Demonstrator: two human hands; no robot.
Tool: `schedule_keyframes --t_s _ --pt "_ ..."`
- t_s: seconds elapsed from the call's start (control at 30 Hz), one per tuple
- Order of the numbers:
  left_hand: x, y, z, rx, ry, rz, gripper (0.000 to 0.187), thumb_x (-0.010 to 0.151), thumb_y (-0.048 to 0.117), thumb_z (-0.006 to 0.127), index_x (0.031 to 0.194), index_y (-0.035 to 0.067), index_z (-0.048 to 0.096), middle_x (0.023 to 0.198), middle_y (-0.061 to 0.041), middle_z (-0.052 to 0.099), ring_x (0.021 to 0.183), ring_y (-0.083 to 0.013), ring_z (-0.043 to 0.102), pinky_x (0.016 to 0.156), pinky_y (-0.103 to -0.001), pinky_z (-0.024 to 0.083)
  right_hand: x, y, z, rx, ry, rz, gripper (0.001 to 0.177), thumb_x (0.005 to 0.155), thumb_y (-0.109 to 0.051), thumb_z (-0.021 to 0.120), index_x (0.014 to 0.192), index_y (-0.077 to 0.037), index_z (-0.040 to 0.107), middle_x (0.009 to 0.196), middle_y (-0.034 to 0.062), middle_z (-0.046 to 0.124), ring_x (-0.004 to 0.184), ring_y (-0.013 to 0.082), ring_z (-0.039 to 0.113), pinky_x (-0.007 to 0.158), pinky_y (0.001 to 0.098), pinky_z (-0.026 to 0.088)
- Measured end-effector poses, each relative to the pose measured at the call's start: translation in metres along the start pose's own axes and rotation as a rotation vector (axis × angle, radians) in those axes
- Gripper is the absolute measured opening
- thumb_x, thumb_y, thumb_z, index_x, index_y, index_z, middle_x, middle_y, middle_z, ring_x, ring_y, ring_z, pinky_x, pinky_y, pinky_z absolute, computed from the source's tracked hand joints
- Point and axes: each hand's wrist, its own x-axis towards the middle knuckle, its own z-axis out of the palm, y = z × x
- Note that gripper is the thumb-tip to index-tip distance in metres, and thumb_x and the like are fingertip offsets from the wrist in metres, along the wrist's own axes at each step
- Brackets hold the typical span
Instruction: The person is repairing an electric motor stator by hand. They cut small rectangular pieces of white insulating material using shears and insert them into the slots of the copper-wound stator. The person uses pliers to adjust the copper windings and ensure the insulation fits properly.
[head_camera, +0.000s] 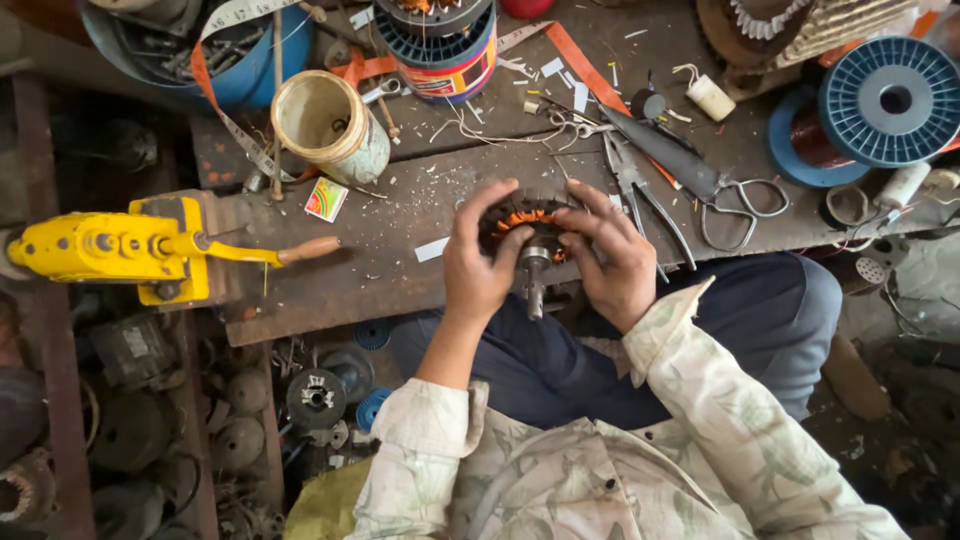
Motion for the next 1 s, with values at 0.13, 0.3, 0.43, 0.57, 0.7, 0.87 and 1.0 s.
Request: schedule_keyframes --t_s 0.13,0.3,0.43,0.57,0.7,0.87,1.0 --pt "0.007 -0.008 -0.005 0.057 -0.026 -0.062 0.062 0.087 0.003 0.080 0.142 0.010 0.051 0.139 -0.013 0.066 0.131 -0.0293 0.065 0.111 -0.038 0.053 0.006 0.017 0.014 0.311 0.090 0.168 0.045 0.089 0.010 0.071 0.131 -0.003 0.058 0.141 0.0136 0.062 0.127 0.0210 0.063 0.107 0.0317 0.052" --pt "0.010 -0.021 -0.001 0.066 0.046 -0.163 0.062 0.085 0.001 0.081 0.141 0.010 0.055 0.136 -0.015 0.068 0.128 -0.0297 0.067 0.109 -0.038 0.053 0.021 0.030 0.021 0.341 0.029 0.262 0.047 0.091 0.010 0.072 0.134 -0.002 0.058 0.136 0.0098 0.066 0.120 0.0134 0.063 0.103 0.0284 0.051" --pt "0.012 -0.029 -0.001 0.137 0.064 -0.199 0.062 0.082 0.003 0.082 0.138 0.011 0.057 0.133 -0.016 0.069 0.124 -0.0298 0.069 0.104 -0.037 0.055 0.033 0.028 0.024 0.199 -0.035 0.268 0.047 0.089 0.006 0.073 0.134 -0.003 0.061 0.130 0.0100 0.070 0.113 0.0144 0.067 0.098 0.0282 0.053" --pt "0.012 -0.030 -0.009 0.153 0.033 -0.219 0.061 0.083 0.010 0.083 0.138 0.011 0.057 0.130 -0.016 0.070 0.119 -0.0297 0.071 0.099 -0.037 0.056 0.035 0.027 0.015 0.086 -0.091 0.175 0.052 0.088 0.001 0.075 0.137 -0.002 0.059 0.133 0.0143 0.068 0.121 0.0223 0.068 0.102 0.0329 0.052" --pt "-0.001 -0.021 -0.035 0.254 0.146 -0.061 0.051 0.091 0.019 0.082 0.135 0.010 0.059 0.126 -0.017 0.070 0.116 -0.0335 0.070 0.098 -0.041 0.055 0.017 0.036 -0.039 -0.145 0.063 0.227 0.044 0.093 -0.008 0.076 0.135 -0.006 0.063 0.132 0.0125 0.070 0.123 0.0248 0.068 0.102 0.0332 0.054" --pt "-0.031 -0.016 -0.077 0.688 0.073 -0.193 0.033 0.089 0.019 0.077 0.119 0.008 0.069 0.119 -0.014 0.068 0.112 -0.0373 0.063 0.095 -0.046 0.051 -0.012 0.069 -0.116 -0.729 0.033 0.126 0.031 0.100 -0.010 0.071 0.130 -0.007 0.065 0.129 0.0162 0.068 0.120 0.0369 0.062 0.109 0.0453 0.049" --pt "-0.036 -0.022 -0.079 0.795 0.008 -0.212 0.037 0.088 0.021 0.078 0.120 0.004 0.069 0.125 -0.016 0.061 0.113 -0.0378 0.059 0.094 -0.046 0.049 -0.019 0.093 -0.125 -0.841 -0.077 0.122 0.044 0.092 -0.010 0.070 0.135 -0.006 0.062 0.123 0.0207 0.066 0.119 0.0403 0.061 0.106 0.0473 0.049"
